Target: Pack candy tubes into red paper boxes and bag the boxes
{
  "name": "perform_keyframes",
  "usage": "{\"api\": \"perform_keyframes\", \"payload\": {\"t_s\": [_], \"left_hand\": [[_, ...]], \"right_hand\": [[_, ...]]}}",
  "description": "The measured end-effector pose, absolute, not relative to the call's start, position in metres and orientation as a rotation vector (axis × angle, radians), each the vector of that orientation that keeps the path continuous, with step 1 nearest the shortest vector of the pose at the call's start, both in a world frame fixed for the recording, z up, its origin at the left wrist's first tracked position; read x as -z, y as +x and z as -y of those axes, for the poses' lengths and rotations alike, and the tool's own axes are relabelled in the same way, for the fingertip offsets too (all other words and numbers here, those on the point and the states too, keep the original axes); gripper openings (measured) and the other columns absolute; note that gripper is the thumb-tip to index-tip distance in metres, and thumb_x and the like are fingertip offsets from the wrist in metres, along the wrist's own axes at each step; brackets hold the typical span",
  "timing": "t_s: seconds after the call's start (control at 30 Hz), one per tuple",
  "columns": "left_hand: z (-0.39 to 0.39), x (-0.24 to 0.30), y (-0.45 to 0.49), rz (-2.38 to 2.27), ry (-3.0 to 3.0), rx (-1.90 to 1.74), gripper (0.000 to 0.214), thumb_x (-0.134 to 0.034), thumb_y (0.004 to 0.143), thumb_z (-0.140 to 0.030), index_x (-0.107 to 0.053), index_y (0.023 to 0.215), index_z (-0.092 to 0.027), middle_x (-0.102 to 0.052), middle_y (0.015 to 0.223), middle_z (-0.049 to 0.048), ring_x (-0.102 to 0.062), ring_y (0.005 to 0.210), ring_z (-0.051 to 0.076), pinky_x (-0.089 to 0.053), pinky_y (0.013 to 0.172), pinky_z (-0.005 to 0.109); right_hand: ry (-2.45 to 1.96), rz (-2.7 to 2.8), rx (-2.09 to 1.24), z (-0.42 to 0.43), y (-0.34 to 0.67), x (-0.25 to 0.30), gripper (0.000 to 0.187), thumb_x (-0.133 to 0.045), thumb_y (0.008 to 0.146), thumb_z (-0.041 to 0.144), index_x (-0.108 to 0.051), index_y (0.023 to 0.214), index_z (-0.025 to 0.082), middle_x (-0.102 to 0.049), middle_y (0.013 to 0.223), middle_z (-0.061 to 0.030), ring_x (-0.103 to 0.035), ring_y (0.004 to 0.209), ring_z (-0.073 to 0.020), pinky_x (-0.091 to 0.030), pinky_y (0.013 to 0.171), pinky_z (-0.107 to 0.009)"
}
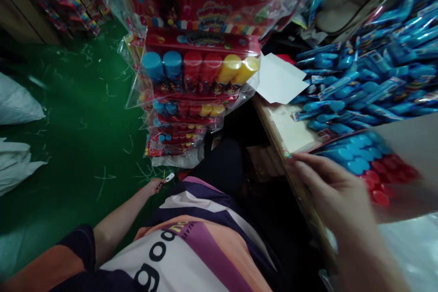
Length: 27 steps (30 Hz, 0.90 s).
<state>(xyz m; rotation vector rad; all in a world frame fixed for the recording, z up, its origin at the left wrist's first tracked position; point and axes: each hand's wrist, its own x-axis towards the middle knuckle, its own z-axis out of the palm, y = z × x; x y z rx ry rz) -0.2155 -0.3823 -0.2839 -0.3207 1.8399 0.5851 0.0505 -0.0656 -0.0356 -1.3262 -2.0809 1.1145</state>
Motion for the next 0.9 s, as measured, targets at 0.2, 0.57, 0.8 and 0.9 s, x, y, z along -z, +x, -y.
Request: {"api": "perform_keyframes", "payload": {"t_s": [0.2, 0.57, 0.8, 0.9], "left_hand": [[0.398, 0.215, -0.222, -1.811, -0.307, -0.586, 0.021, -0.06, 0.089, -0.032, -0.06, 0.096, -0.012, -0.058, 0.074, -0.0018, -0.051, 0.053, 0.006, -0.043, 0.047, 0.019], [0.392, -0.019, -0.209, -1.741, 0.067, -0.868, 0.046, -0.073, 0.067, -0.052, -0.065, 0.086, -0.011, -0.029, 0.043, -0.0115, -0.017, 0.041, 0.003, -0.007, 0.041, 0.019], [0.344, -0.106, -0.183, -1.763, 0.262, -0.942, 0.037, -0.07, 0.072, -0.048, -0.066, 0.085, -0.013, -0.031, 0.048, -0.009, -0.02, 0.042, 0.003, -0.012, 0.041, 0.019], [0.323, -0.128, -0.169, -1.742, 0.347, -0.9, 0.035, -0.072, 0.07, -0.046, -0.068, 0.082, -0.014, -0.031, 0.045, -0.0084, -0.02, 0.04, 0.004, -0.014, 0.04, 0.019]], "right_hand": [[-0.932, 2.481, -1.649, 0.121, -0.029, 0.09, 0.021, -0.06, 0.08, 0.032, -0.069, 0.097, 0.021, -0.074, 0.09, -0.0066, -0.07, 0.08, -0.0193, -0.057, 0.072, -0.031], [-0.286, 2.933, -1.82, 0.18, -0.099, 0.139, 0.089, -0.083, 0.061, 0.021, -0.044, 0.14, 0.011, -0.058, 0.13, -0.0202, -0.058, 0.117, -0.0302, -0.046, 0.099, -0.041], [0.085, 2.488, -1.862, 0.176, -0.084, 0.133, 0.1, -0.084, 0.057, 0.02, -0.037, 0.145, 0.022, -0.043, 0.146, -0.0149, -0.042, 0.133, -0.0278, -0.033, 0.111, -0.044], [0.097, 2.394, -1.77, 0.172, -0.077, 0.12, 0.085, -0.081, 0.062, 0.023, -0.046, 0.139, 0.024, -0.054, 0.137, -0.0111, -0.052, 0.125, -0.0264, -0.039, 0.106, -0.043]]}}
